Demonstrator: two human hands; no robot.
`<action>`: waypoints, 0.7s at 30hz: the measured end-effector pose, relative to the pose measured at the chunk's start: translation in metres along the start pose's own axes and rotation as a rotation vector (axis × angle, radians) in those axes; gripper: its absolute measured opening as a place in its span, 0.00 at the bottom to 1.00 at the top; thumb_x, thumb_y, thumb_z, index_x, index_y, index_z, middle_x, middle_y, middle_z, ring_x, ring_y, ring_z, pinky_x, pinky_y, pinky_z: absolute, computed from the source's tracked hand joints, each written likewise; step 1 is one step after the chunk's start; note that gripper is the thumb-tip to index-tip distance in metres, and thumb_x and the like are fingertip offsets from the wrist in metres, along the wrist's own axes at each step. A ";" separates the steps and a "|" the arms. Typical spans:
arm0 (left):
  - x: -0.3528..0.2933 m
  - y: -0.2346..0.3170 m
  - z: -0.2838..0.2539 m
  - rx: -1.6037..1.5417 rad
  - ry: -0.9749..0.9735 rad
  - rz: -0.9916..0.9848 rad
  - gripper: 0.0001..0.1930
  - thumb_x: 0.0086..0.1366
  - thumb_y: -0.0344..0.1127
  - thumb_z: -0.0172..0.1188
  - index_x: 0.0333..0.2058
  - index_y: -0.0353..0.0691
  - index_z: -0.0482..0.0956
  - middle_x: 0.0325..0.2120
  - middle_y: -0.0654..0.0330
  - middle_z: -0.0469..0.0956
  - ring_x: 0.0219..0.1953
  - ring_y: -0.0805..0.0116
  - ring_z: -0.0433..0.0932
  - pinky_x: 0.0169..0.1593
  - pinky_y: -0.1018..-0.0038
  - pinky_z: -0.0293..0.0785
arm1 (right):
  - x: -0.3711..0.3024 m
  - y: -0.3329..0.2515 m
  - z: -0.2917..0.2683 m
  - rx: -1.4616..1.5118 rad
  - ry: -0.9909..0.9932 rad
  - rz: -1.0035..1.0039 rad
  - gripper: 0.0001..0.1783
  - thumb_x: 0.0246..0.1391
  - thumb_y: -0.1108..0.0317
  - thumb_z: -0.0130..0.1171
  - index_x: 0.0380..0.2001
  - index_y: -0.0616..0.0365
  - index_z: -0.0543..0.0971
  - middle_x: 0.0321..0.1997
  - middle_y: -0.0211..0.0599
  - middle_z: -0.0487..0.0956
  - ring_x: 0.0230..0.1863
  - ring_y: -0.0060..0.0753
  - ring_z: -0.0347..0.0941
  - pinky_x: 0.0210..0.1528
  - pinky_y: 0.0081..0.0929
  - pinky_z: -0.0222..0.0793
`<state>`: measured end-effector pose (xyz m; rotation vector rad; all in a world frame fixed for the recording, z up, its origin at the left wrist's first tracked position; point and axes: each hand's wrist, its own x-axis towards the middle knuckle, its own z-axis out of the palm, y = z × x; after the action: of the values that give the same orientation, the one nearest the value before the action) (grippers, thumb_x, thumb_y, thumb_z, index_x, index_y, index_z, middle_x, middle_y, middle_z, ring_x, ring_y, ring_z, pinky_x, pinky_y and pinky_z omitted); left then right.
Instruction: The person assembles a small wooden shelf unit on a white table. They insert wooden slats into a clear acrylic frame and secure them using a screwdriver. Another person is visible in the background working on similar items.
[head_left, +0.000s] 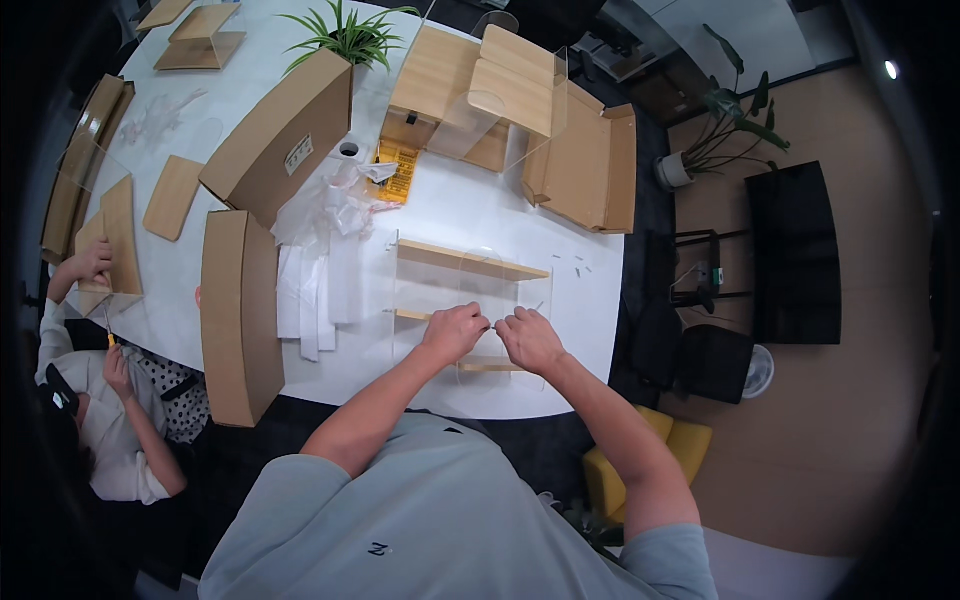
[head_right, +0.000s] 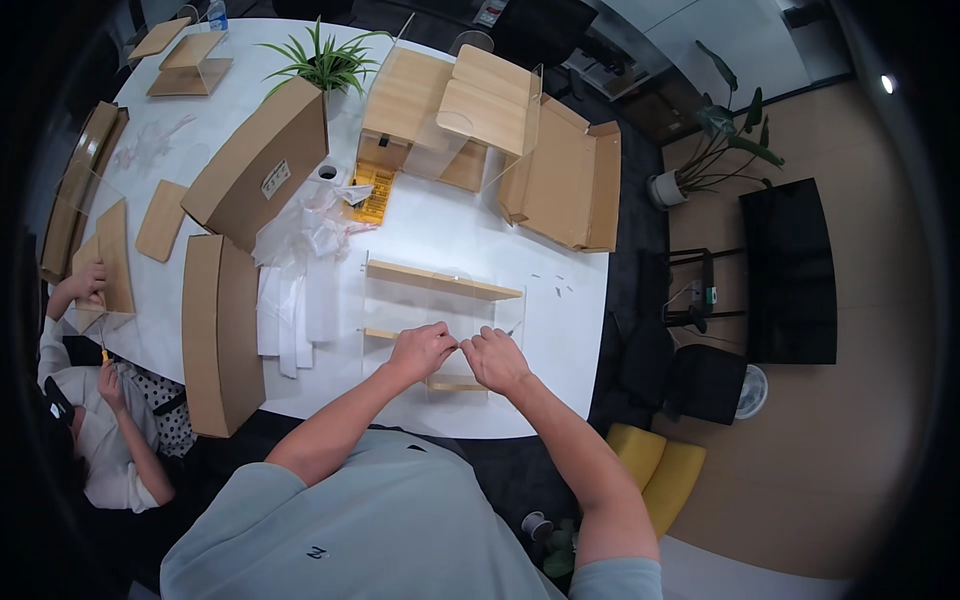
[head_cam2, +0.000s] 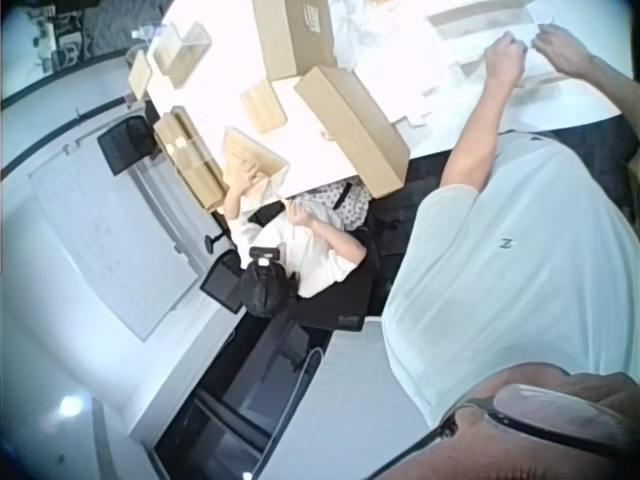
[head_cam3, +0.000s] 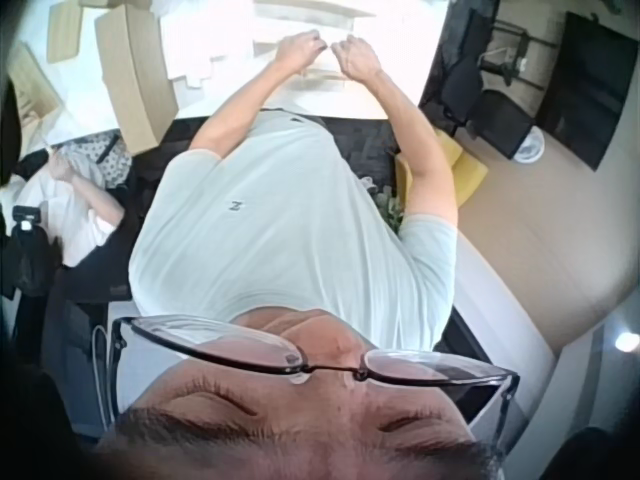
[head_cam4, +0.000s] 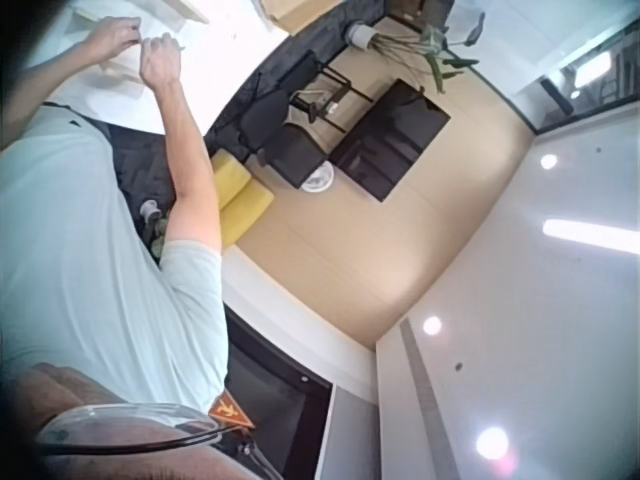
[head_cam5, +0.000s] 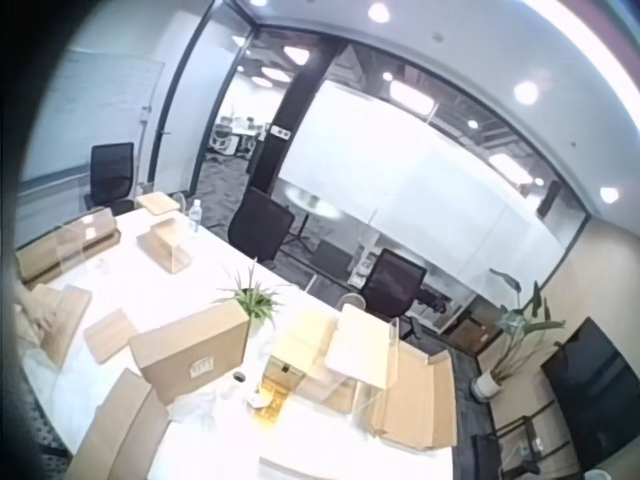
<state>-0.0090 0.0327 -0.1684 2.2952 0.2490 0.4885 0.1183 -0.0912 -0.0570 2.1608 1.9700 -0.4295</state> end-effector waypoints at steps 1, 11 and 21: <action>0.000 0.000 0.000 0.005 -0.001 0.000 0.01 0.58 0.36 0.66 0.27 0.50 0.85 0.28 0.68 0.77 0.30 0.66 0.81 0.28 0.67 0.77 | 0.002 0.000 0.000 -0.005 0.007 -0.023 0.08 0.58 0.67 0.48 0.32 0.55 0.76 0.27 0.35 0.78 0.39 0.41 0.72 0.43 0.38 0.68; 0.001 0.001 -0.002 0.013 -0.046 -0.023 0.01 0.57 0.35 0.65 0.27 0.49 0.85 0.29 0.68 0.77 0.31 0.66 0.81 0.29 0.66 0.78 | 0.007 -0.001 0.001 -0.143 -0.049 -0.093 0.09 0.59 0.66 0.48 0.32 0.54 0.77 0.27 0.32 0.78 0.39 0.36 0.73 0.42 0.36 0.68; 0.001 0.001 -0.003 -0.048 -0.034 -0.068 0.02 0.56 0.33 0.66 0.28 0.50 0.86 0.30 0.68 0.77 0.31 0.65 0.81 0.31 0.66 0.78 | 0.032 -0.023 0.020 0.352 -0.149 0.592 0.13 0.56 0.65 0.53 0.30 0.66 0.80 0.29 0.55 0.82 0.33 0.56 0.80 0.35 0.48 0.74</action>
<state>-0.0091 0.0348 -0.1656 2.2385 0.2947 0.4159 0.0959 -0.0652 -0.0853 2.6800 1.1568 -0.8402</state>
